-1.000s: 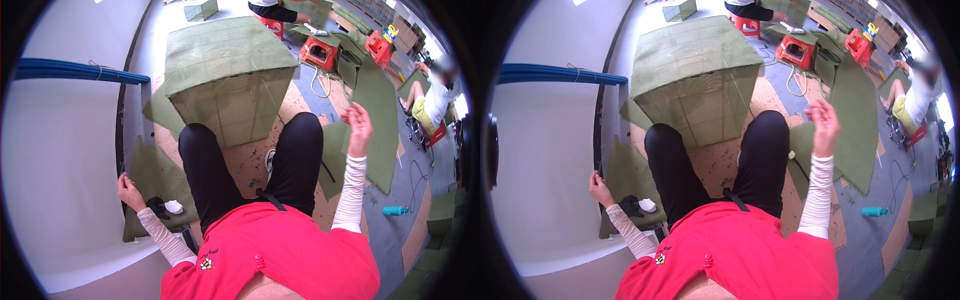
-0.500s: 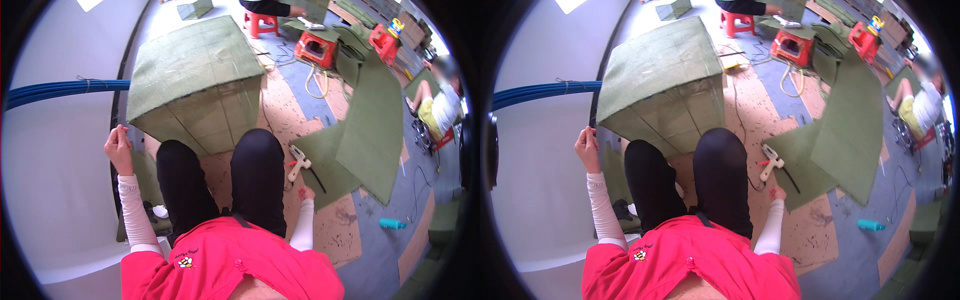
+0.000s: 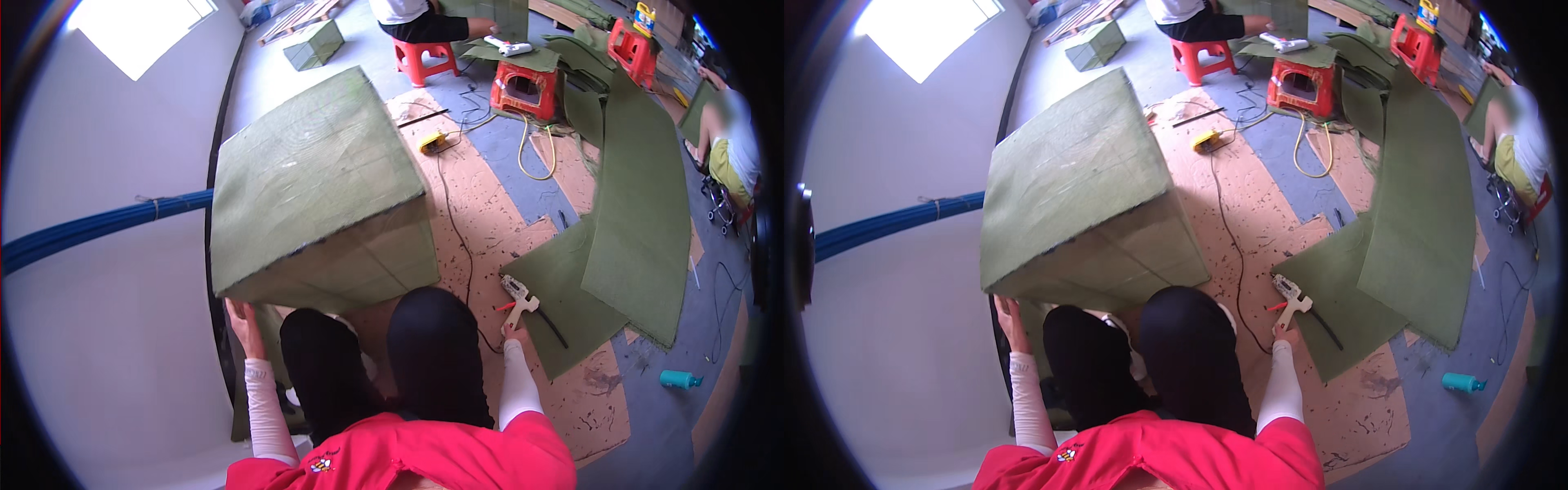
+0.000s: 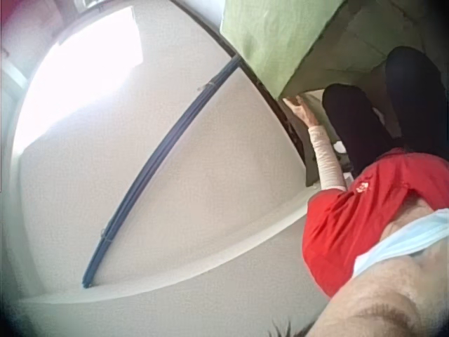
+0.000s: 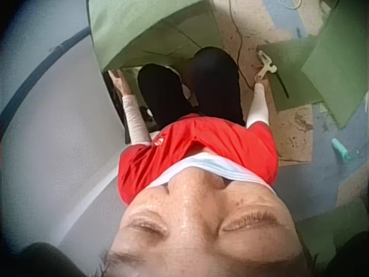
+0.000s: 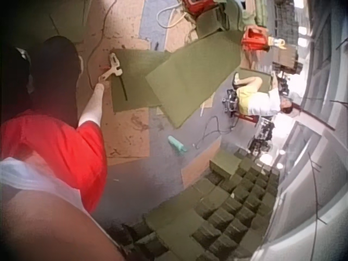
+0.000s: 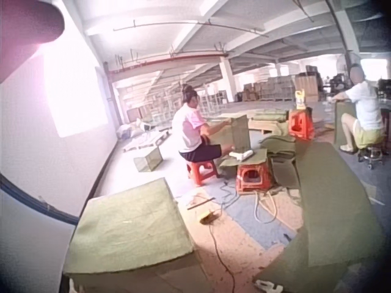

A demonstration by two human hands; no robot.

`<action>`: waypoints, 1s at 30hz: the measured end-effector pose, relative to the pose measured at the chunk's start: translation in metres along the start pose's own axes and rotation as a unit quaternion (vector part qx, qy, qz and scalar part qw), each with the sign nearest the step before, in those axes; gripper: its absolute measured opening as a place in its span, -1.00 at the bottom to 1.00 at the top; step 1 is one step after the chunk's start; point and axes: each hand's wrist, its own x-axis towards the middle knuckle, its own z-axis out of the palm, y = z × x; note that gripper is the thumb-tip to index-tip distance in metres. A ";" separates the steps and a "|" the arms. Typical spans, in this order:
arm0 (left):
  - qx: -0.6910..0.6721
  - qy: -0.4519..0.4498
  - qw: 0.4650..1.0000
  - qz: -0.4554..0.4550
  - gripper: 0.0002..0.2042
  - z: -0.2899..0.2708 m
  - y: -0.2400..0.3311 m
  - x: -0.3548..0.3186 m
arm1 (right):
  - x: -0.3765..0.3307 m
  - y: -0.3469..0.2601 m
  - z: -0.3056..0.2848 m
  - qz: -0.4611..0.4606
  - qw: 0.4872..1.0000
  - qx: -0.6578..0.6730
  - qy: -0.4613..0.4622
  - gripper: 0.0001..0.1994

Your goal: Apply hot glue to the edges of a green foam sheet and fold it to assemble a cube structure.

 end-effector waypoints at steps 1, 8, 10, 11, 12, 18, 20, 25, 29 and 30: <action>0.039 -0.010 0.999 -0.011 -0.30 0.001 -0.010 -0.004 | -0.011 -0.017 -0.010 0.002 0.999 -0.048 -0.002 -0.36; -0.016 -0.064 0.987 -0.150 -0.52 0.013 -0.064 0.003 | 0.024 -0.005 -0.003 -0.055 0.996 0.016 0.074 -0.47; 0.001 -0.062 0.991 -0.117 -0.55 0.012 -0.070 0.006 | 0.031 -0.011 -0.003 0.041 0.992 0.113 0.042 -0.49; 0.015 -0.058 0.995 -0.085 -0.57 0.012 -0.074 0.009 | 0.032 -0.012 -0.003 0.044 0.992 0.113 0.042 -0.49; 0.012 -0.061 0.994 -0.087 -0.57 0.016 -0.076 0.011 | 0.035 -0.011 -0.004 0.057 0.975 0.213 0.012 -0.52; -0.004 -0.038 0.990 -0.136 -0.62 0.026 -0.079 0.017 | -0.004 -0.025 -0.034 -0.055 0.868 0.492 -0.025 -0.61; 0.040 -0.043 0.985 -0.163 -0.61 0.028 -0.067 0.020 | -0.020 -0.051 -0.061 -0.066 0.837 0.543 -0.021 -0.61; -0.035 -0.005 0.995 -0.097 -0.61 0.027 -0.074 0.040 | -0.070 -0.167 -0.135 -0.208 0.715 0.635 -0.206 -0.28; -0.109 0.028 0.989 -0.090 -0.64 0.013 -0.093 0.091 | -0.116 -0.234 -0.180 -0.334 0.666 0.622 -0.240 -0.22; -0.107 0.030 0.989 -0.093 -0.64 0.015 -0.094 0.099 | -0.123 -0.243 -0.184 -0.369 0.635 0.619 -0.279 -0.20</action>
